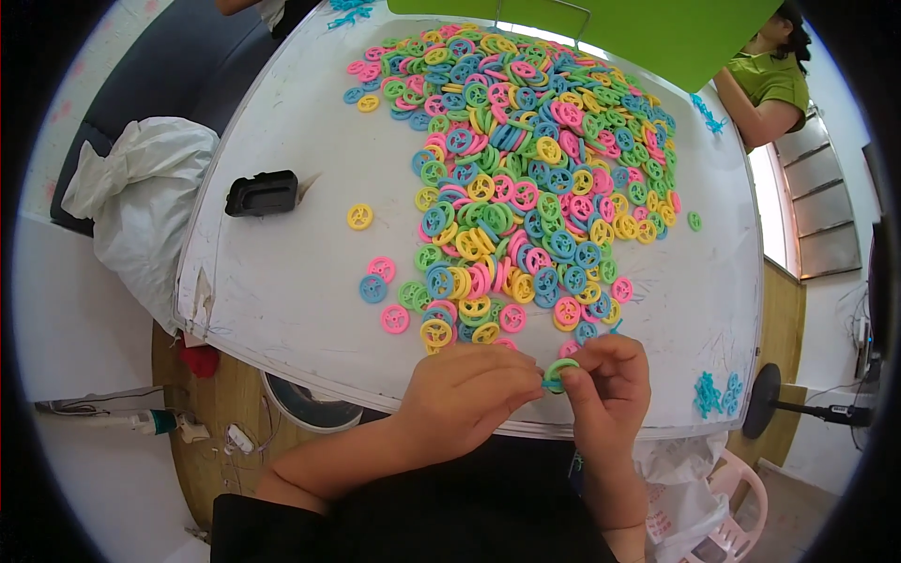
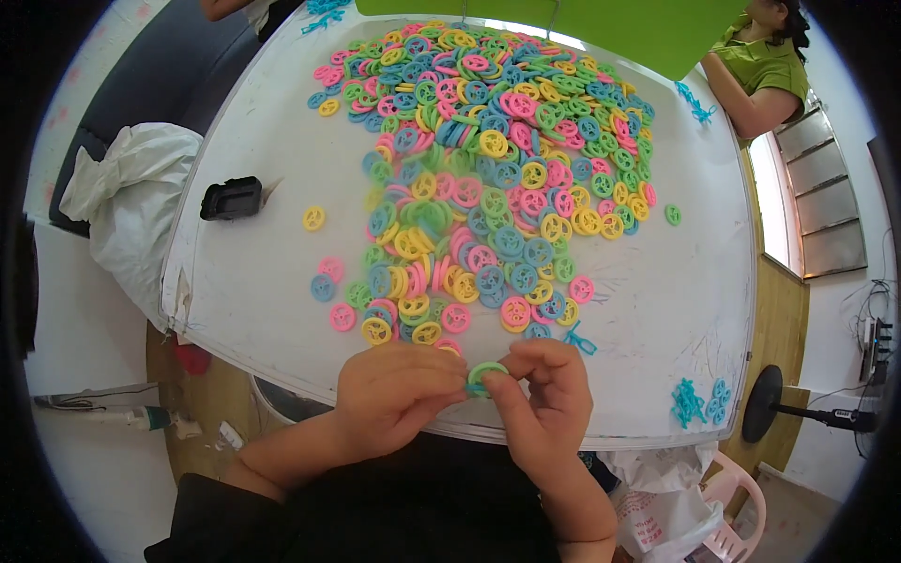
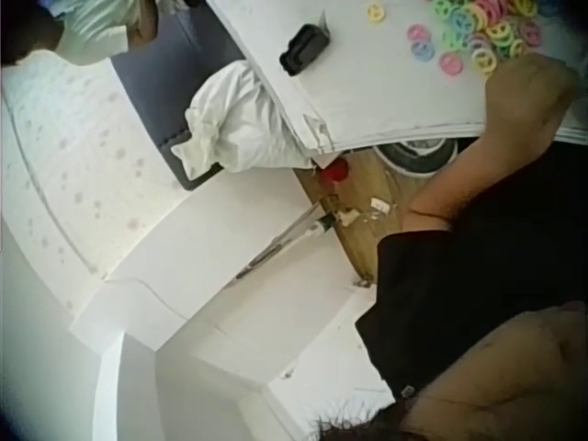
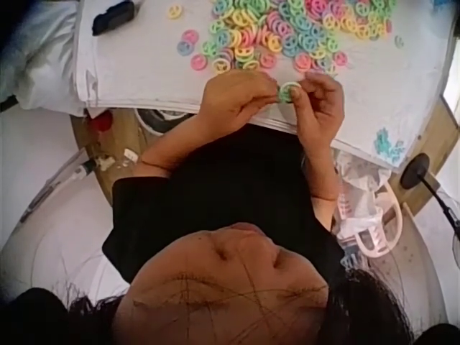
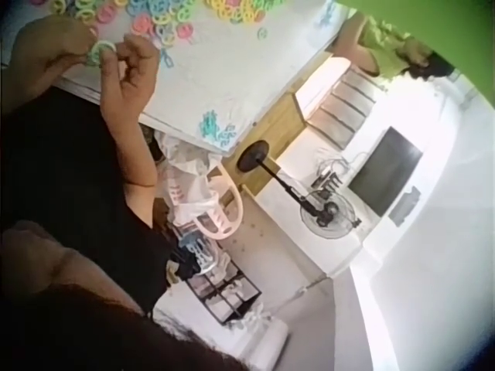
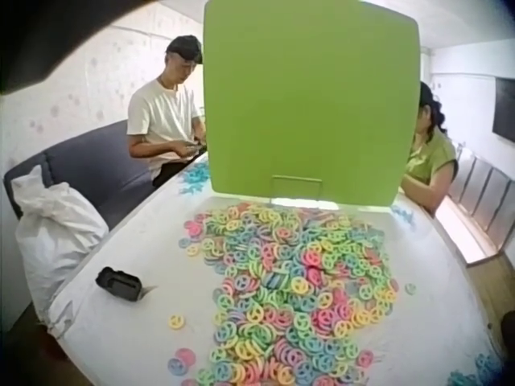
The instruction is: Sorting and linking colorful plastic smiley face rings at a workbench.
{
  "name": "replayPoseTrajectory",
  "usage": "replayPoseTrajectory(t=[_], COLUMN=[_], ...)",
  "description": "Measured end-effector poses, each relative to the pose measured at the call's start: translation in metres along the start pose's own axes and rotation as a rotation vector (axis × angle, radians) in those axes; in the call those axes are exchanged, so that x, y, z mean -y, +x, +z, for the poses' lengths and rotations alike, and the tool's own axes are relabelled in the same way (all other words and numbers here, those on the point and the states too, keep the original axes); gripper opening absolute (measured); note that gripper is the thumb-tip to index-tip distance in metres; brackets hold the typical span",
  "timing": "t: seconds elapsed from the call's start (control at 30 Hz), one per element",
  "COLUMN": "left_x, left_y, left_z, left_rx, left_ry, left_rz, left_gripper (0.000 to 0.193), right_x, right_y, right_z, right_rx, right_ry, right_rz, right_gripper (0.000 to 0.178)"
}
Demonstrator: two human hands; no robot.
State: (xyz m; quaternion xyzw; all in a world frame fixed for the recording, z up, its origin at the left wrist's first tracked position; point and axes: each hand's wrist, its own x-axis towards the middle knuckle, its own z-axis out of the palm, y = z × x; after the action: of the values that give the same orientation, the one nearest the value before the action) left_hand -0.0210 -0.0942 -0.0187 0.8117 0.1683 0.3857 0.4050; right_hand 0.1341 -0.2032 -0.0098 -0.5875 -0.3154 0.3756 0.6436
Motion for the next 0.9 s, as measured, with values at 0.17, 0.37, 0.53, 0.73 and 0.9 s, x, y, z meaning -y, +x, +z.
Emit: replayPoseTrajectory(t=[0.17, 0.37, 0.53, 0.73, 0.9], left_x=[0.0, -0.001, -0.001, 0.004, 0.002], left_y=[-0.002, -0.011, -0.021, -0.017, -0.013], left_z=[-0.005, -0.003, 0.011, 0.0, 0.008], left_rx=[0.038, 0.002, -0.146, -0.093, 0.076], left_ry=[-0.089, -0.275, -0.352, -0.099, -0.17], left_rz=[-0.094, -0.263, -0.348, 0.079, 0.175], left_gripper=[0.02, 0.019, 0.022, 0.03, 0.038], right_x=[-0.007, -0.008, 0.005, 0.007, 0.011], right_y=[0.0, -0.004, 0.004, -0.006, -0.019], right_z=[-0.003, -0.005, -0.006, -0.008, -0.022], right_rx=[0.121, 0.131, 0.209, 0.234, 0.133], right_ry=[-0.183, -0.158, -0.808, 0.566, 0.26], right_rz=[-0.261, -0.209, -0.654, 0.436, 0.22], right_gripper=[0.031, 0.038, 0.039, 0.034, 0.027])
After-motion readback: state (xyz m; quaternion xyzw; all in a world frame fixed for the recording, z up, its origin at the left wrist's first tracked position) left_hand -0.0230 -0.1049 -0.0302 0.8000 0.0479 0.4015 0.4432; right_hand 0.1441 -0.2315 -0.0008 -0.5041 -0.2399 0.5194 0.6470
